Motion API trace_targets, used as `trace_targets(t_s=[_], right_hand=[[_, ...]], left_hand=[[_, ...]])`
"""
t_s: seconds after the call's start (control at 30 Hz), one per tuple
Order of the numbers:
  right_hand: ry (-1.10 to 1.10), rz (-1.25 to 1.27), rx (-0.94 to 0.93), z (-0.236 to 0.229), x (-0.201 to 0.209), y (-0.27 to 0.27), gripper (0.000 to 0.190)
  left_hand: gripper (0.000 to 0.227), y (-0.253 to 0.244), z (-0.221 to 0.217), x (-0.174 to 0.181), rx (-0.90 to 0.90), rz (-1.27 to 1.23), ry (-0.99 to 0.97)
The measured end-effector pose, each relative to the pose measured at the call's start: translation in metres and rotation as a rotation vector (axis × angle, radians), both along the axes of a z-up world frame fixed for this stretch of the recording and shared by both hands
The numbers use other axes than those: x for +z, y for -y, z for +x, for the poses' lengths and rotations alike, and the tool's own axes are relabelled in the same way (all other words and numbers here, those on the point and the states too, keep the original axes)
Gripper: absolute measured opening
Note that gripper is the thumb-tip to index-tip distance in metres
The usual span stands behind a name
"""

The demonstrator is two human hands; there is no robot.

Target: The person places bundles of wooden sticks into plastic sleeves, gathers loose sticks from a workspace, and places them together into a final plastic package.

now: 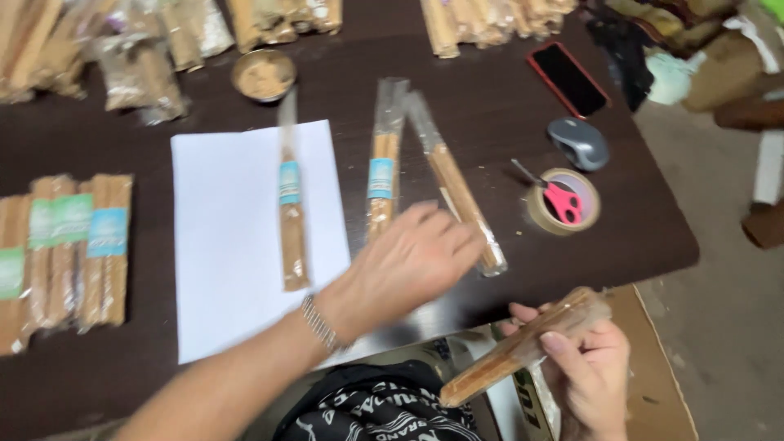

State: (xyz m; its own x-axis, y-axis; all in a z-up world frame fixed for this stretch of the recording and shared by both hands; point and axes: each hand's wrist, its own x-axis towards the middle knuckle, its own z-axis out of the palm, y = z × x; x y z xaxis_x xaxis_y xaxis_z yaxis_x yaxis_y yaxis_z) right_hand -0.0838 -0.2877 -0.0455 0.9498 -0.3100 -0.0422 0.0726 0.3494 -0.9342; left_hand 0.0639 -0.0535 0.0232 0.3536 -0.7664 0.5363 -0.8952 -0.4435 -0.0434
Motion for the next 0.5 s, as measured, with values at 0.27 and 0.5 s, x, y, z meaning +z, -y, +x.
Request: trace_targets(t_s=[0.27,0.5], right_hand=[[0.012,-0.154,0.153,0.053,0.037,-0.014,0.039],[0.062,-0.262,0.289,0.072,0.043,-0.057,0.037]], left_hand=[[0.033,-0.097,-0.152,-0.019,0.095,-0.490,-0.914],[0.017,-0.135,-0.222,-0.093,0.848,-0.883,-1.637]])
